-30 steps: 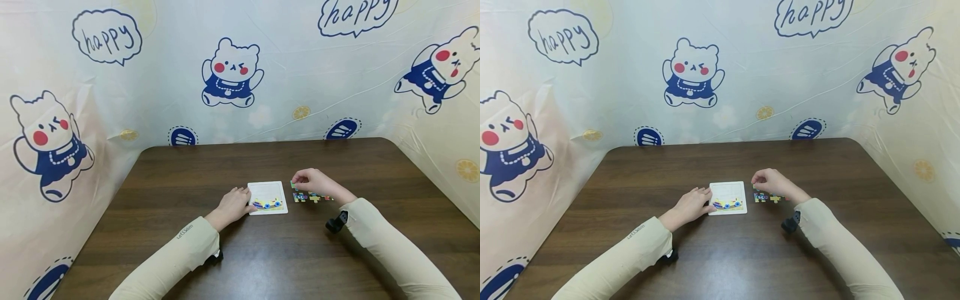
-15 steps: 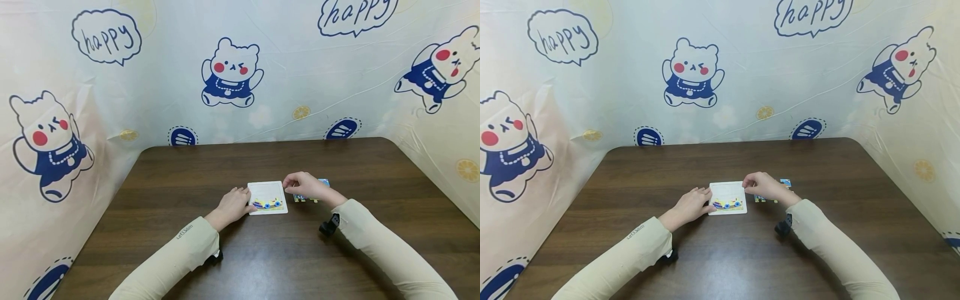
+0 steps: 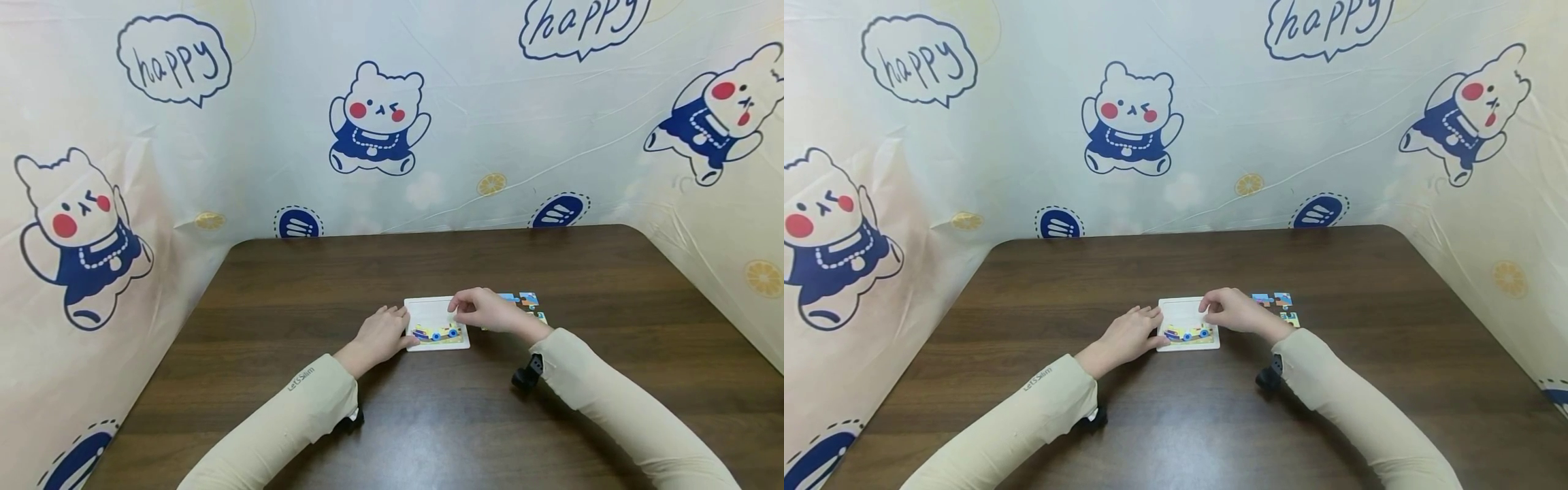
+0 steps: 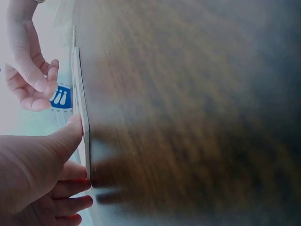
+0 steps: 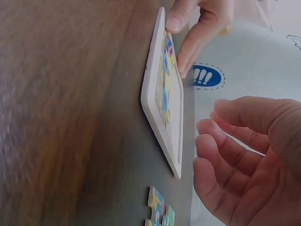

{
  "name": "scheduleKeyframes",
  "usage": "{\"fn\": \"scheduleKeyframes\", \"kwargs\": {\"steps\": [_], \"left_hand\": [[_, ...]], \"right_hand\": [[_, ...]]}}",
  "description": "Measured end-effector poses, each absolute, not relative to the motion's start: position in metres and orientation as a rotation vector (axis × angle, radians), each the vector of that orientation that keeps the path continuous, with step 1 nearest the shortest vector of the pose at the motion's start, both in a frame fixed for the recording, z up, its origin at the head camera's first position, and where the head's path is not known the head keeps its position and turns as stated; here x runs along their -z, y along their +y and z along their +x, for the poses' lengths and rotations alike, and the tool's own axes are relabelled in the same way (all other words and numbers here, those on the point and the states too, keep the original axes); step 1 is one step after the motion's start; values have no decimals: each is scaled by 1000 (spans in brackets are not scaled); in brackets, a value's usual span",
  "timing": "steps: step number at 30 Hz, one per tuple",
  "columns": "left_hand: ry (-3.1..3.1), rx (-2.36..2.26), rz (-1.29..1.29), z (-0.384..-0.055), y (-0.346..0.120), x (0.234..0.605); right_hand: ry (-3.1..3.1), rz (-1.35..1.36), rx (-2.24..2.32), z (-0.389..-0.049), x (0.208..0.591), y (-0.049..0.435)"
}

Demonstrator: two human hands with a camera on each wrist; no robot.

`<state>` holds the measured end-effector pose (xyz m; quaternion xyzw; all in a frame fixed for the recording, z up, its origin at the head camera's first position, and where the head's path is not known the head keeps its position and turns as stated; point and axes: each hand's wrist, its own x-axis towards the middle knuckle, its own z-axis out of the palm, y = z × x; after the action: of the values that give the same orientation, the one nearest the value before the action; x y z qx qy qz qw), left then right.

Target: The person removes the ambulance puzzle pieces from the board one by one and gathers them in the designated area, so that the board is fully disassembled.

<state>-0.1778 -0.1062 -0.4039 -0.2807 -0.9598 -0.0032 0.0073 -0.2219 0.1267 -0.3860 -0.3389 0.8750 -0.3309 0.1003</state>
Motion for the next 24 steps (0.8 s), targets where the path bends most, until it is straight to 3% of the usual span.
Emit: {"fn": "scheduleKeyframes", "kwargs": {"steps": [24], "left_hand": [[-2996, 63, -975, -180, -112, 401]], "right_hand": [[2439, -1120, 943, -217, 390, 90]]}}
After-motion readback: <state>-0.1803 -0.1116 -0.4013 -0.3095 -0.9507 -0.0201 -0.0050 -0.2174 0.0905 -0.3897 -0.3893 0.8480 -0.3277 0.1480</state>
